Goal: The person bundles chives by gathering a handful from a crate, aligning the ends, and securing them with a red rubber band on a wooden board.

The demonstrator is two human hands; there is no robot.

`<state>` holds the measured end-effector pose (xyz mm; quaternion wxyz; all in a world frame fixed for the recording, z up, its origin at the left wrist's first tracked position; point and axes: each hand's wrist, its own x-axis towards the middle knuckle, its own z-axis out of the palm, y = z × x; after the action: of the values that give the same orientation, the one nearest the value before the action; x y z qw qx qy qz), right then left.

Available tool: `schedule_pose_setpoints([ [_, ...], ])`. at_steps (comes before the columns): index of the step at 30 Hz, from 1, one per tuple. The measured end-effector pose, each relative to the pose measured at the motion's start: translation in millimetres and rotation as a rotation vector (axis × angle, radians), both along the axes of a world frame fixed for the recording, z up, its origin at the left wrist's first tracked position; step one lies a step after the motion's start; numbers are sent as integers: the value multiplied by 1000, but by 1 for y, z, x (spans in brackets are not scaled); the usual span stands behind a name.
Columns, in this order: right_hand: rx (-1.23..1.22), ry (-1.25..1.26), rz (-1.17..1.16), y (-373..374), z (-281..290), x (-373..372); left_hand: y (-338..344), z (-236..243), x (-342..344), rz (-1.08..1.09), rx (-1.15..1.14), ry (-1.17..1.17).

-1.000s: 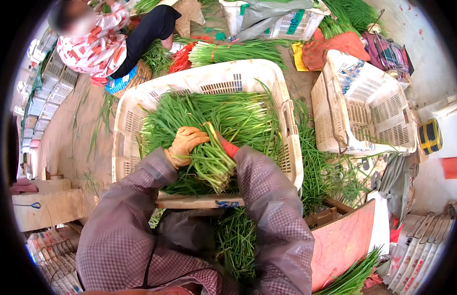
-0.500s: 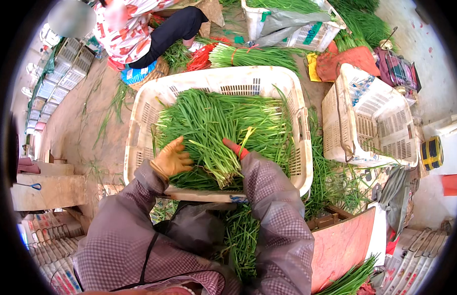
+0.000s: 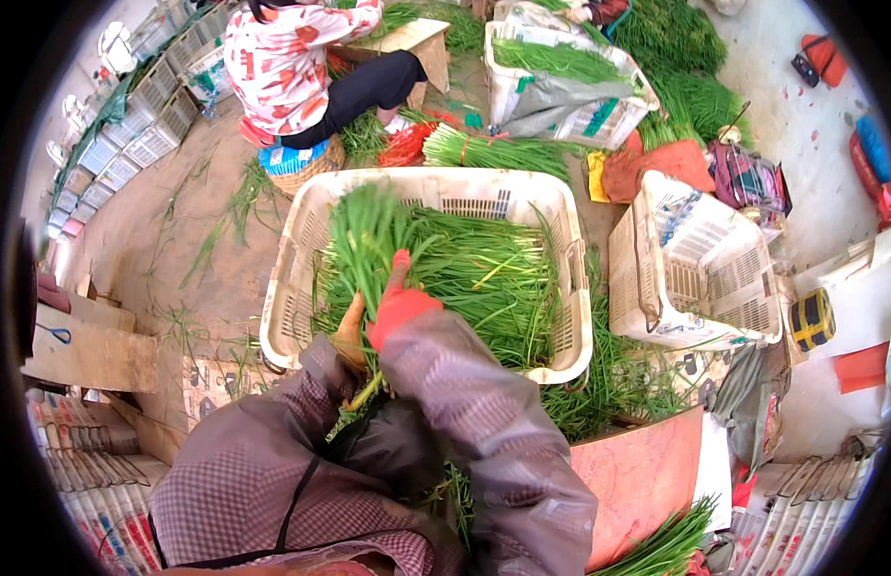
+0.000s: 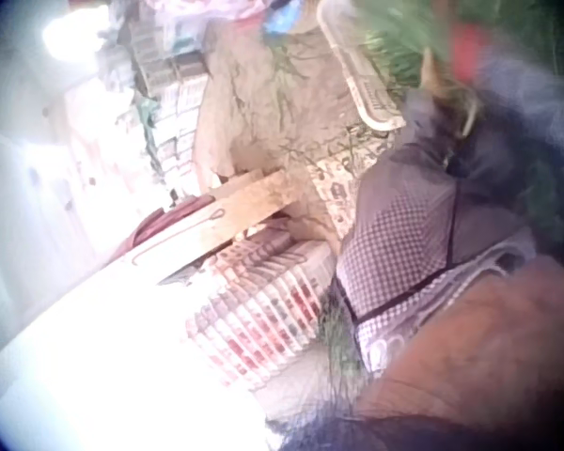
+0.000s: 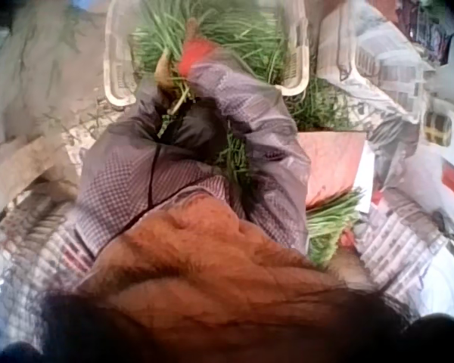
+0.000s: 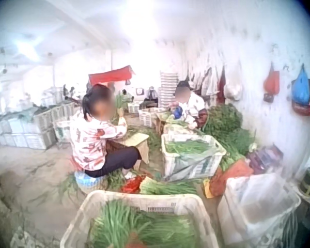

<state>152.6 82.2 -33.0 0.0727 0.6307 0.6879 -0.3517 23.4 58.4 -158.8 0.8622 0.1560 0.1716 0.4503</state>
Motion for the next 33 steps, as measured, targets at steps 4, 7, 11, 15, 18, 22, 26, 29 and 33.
schedule_pose_setpoints([
  [4,451,284,21,-49,-1,20,-5,25,-14,-45,302,70],
  [7,493,648,11,-53,-6,51,11,48,-1,-102,230,38],
  [11,379,1154,-172,-67,18,83,5,76,22,-178,709,297],
  [15,582,1167,-261,-94,72,123,-11,116,64,-185,1135,512],
  [18,801,1233,-356,-128,74,153,-37,146,101,-223,1233,750],
  [22,785,1320,-464,-179,78,178,-75,168,131,-333,1354,1126],
  [26,649,1683,-728,-229,60,179,-121,196,144,-510,1567,1337],
  [29,655,1787,-799,-258,51,181,-134,209,149,-759,1644,1448],
  [33,623,1858,-774,-280,40,187,-150,229,142,-742,1111,489],
])
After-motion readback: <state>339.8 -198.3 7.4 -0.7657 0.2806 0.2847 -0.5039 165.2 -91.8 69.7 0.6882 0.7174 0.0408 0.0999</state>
